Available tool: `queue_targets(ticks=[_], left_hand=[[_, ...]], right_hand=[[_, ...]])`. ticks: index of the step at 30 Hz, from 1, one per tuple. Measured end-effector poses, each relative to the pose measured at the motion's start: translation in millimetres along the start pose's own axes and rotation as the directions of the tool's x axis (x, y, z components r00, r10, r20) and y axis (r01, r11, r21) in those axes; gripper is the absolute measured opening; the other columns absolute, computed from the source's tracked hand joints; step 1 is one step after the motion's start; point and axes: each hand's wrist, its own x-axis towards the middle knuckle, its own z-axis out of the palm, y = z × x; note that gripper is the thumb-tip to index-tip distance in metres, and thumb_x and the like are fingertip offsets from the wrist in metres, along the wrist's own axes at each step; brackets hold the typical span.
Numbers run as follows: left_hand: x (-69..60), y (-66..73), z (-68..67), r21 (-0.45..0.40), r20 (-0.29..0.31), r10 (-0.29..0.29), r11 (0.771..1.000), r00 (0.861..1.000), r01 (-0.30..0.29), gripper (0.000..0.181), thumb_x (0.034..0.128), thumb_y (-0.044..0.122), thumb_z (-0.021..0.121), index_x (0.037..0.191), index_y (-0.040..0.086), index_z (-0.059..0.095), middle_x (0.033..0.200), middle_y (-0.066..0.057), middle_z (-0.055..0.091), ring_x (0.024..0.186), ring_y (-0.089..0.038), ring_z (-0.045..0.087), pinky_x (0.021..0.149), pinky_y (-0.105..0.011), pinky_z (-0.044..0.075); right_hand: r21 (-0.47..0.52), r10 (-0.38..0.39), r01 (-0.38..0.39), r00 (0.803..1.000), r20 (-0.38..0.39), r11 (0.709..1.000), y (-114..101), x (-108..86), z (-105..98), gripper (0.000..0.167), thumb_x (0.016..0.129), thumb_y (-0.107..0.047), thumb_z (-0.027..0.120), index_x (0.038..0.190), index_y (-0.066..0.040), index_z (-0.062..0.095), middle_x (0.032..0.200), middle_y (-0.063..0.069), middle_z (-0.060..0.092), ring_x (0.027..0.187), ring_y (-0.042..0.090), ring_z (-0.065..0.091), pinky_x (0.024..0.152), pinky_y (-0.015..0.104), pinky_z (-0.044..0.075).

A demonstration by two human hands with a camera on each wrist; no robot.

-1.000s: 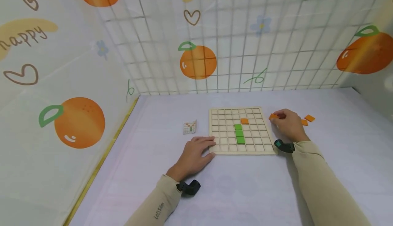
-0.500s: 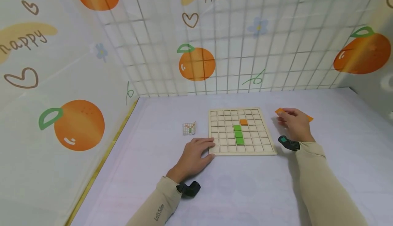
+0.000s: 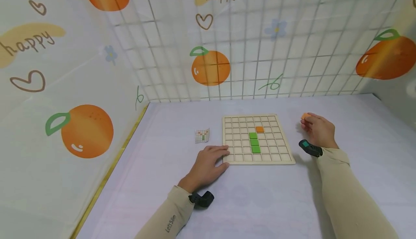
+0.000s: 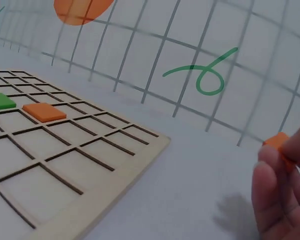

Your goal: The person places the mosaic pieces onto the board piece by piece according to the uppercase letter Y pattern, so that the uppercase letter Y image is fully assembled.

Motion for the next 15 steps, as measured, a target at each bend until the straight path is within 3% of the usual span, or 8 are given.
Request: queue_targets(ticks=[8,15], left_hand=[[-0.5,1.2,-0.1,0.004,0.024,-0.021,1.0,0.999,0.021,0.039,0.0974,0.034,0.062,0.133,0.018,0.065,0.148,0.01,0.051,0.134,-0.021,0.044,0.106,-0.05,0.037],[-0.6,1.2,-0.2,-0.006,0.008,-0.005,1.0,1.0,0.005,0.038,0.0975,0.031,0.062,0.133,0.017,0.066,0.148,0.008,0.052,0.133,-0.022,0.045,0.105,-0.051,0.037]], right_hand=[[-0.012,-0.009,0.008,1.0,-0.028,1.0,2.2,1.1,2.1,0.024,0.094,0.0,0.065,0.116,-0.01,0.059,0.1,0.003,0.063,0.077,0.012,0.067,0.067,0.022,0.056],[-0.063,0.03,-0.029,1.0,0.007,0.998,0.4,0.3,7.4,0.05,0.095,-0.002,0.064,0.142,-0.005,0.049,0.106,0.001,0.059,0.083,0.011,0.066,0.073,0.021,0.056]])
